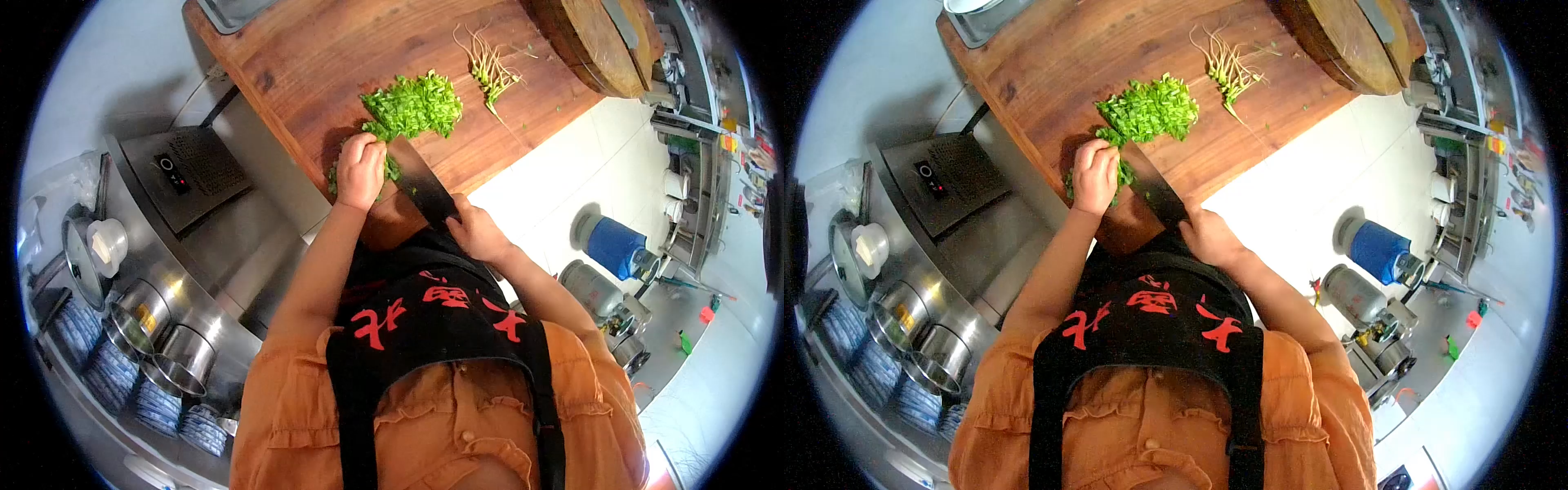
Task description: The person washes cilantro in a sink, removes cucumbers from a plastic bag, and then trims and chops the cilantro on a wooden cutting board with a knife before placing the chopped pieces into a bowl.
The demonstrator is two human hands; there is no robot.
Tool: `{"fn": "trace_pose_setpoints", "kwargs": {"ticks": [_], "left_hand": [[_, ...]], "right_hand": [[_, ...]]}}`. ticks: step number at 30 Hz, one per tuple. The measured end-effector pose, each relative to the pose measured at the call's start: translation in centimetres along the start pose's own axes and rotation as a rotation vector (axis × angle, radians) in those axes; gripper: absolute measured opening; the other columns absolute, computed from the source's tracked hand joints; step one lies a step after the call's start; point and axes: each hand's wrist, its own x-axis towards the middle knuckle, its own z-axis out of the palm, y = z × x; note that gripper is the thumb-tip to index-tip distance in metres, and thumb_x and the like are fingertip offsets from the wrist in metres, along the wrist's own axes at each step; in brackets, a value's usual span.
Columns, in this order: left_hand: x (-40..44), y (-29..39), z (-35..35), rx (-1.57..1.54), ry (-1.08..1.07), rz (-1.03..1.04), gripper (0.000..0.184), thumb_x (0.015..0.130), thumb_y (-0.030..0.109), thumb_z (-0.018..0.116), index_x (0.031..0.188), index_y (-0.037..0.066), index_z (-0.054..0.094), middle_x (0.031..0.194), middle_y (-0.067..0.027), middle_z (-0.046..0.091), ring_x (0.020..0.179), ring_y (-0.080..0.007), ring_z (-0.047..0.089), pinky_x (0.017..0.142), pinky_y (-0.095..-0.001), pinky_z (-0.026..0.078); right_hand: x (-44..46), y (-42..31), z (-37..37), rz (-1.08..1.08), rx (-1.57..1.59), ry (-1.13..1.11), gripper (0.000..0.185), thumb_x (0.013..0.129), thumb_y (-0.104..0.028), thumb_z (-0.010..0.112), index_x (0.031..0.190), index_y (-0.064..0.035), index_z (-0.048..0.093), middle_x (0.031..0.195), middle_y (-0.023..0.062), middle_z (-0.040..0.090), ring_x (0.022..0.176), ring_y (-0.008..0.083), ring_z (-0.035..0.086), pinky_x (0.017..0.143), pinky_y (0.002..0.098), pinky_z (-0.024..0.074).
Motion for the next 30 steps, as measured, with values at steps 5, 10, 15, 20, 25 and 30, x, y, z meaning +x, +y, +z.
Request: {"fn": "trace_pose_setpoints", "kwargs": {"ticks": [5,10,15,20,25,30], "left_hand": [[0.1,-0.1,-0.2,0.06,-0.041,0.086,0.01,0.075,0.006,0.067,0.082,0.004,0.06,0.096,-0.0111,0.057,0.093,-0.0316,0.056,0.083,-0.0411,0.044],[1.5,0.8,-1.9,0.195,-0.18,0.11,0.01,0.074,0.005,0.064,0.084,0.005,0.061,0.093,-0.0107,0.056,0.086,-0.0318,0.054,0.081,-0.0418,0.043],[1.3,0.4,-1.5,0.108,-0.19,0.08,0.013,0.072,0.003,0.061,0.085,0.004,0.061,0.089,-0.0116,0.055,0.085,-0.0336,0.053,0.074,-0.0424,0.045],[1.1,-0.3,-1.5,0.112,-0.158,0.102,0.006,0.073,0.003,0.059,0.079,0.004,0.059,0.092,-0.0102,0.055,0.087,-0.0311,0.056,0.069,-0.0398,0.049],[0.2,-0.3,-1.1,0.035,-0.028,0.104,0.006,0.075,0.003,0.062,0.081,0.003,0.061,0.092,-0.0108,0.055,0.087,-0.0316,0.058,0.072,-0.0395,0.05],[0.2,-0.7,-1.0,0.023,-0.061,0.121,0.005,0.075,0.003,0.062,0.08,0.002,0.059,0.093,-0.0124,0.054,0.088,-0.0319,0.057,0.071,-0.0397,0.05]], "right_hand": [[-1.7,-0.5,-2.2,-0.047,-0.209,0.222,0.031,0.086,-0.007,0.05,0.114,0.0017,0.039,0.082,0.0273,0.059,0.077,0.0443,0.059,0.064,0.0486,0.0486],[2.1,-5.0,-3.3,-0.054,-0.416,0.099,0.04,0.082,-0.003,0.048,0.121,-0.0008,0.039,0.092,0.024,0.059,0.073,0.0393,0.062,0.061,0.0445,0.052],[3.5,-7.3,-3.4,-0.025,-0.587,-0.028,0.029,0.081,-0.003,0.047,0.109,-0.0016,0.041,0.089,0.0235,0.058,0.071,0.0368,0.064,0.058,0.0428,0.0534],[7.1,-5.8,-1.0,-0.103,-0.514,0.08,0.019,0.082,-0.003,0.048,0.099,-0.0018,0.04,0.083,0.0241,0.057,0.069,0.0397,0.063,0.058,0.0459,0.0521],[8.8,-2.2,1.2,-0.127,-0.393,0.145,0.025,0.083,-0.007,0.048,0.107,-0.0028,0.04,0.091,0.0251,0.058,0.071,0.0421,0.062,0.06,0.049,0.0512],[6.8,-3.9,-0.8,-0.089,-0.397,0.199,0.022,0.081,-0.005,0.05,0.101,-0.0035,0.041,0.088,0.0222,0.059,0.072,0.0403,0.062,0.06,0.0499,0.0498]]}}
